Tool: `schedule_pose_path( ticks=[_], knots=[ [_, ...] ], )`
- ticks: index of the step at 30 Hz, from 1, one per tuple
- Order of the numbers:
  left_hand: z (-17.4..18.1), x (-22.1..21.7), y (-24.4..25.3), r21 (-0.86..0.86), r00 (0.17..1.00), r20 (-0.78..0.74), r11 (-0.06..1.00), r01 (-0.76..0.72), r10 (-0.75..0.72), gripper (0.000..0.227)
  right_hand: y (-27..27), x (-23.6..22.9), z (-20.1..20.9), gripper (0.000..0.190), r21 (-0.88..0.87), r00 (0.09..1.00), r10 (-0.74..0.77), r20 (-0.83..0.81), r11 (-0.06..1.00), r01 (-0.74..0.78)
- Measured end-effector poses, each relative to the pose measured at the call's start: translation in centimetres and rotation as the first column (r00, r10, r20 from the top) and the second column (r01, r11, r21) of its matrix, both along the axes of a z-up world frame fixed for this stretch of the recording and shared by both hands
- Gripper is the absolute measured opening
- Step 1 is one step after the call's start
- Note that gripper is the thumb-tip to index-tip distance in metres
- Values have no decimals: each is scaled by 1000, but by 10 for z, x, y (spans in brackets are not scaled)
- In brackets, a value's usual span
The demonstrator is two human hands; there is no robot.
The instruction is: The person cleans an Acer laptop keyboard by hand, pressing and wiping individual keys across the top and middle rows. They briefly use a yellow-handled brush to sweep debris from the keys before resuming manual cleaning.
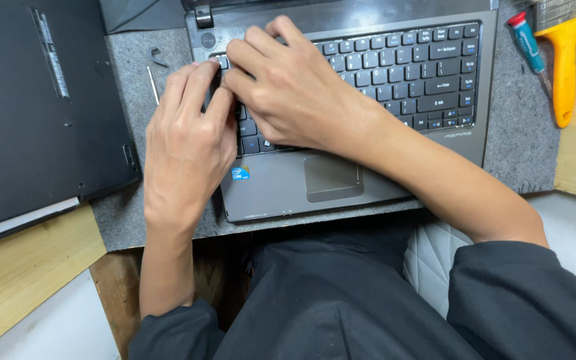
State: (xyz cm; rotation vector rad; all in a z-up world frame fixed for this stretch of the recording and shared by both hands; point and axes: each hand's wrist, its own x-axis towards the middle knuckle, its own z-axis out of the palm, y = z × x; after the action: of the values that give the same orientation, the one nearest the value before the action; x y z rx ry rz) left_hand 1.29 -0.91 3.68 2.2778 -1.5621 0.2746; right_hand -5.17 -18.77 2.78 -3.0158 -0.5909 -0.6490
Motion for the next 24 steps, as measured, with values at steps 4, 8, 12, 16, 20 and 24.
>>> schedule_pose_path(
  ticks=[4, 8, 12, 16, 20, 24],
  knots=[
    [-2, -1, -3, -50, 998, 43, 998, -32, 34, 3, -23, 2, 3, 10, 369, 984, 156, -89, 923, -113],
    [-7, 1, -1, -84, 1000, -8, 996, -13, 12, 15, -32, -7, 13, 11, 405, 972, 110, -207, 914, -17],
    [-8, 2, 2, -102, 1000, -21, 995, -11, 9, 17, -23, -6, 11, 12, 356, 985, 63, -161, 935, -2],
    [-8, 3, 0, -98, 999, -25, 995, -24, 21, 22, -24, -6, 11, 12, 371, 980, 75, -182, 929, -3],
    [-9, 6, -4, -64, 997, 69, 997, -36, 40, 21, -24, -7, 9, 12, 341, 985, 45, -165, 940, 15],
    [-3, 13, -10, 96, 994, 112, 995, -24, 13, 16, -25, -6, 7, 12, 316, 984, 32, -173, 949, 25]
  ],
)
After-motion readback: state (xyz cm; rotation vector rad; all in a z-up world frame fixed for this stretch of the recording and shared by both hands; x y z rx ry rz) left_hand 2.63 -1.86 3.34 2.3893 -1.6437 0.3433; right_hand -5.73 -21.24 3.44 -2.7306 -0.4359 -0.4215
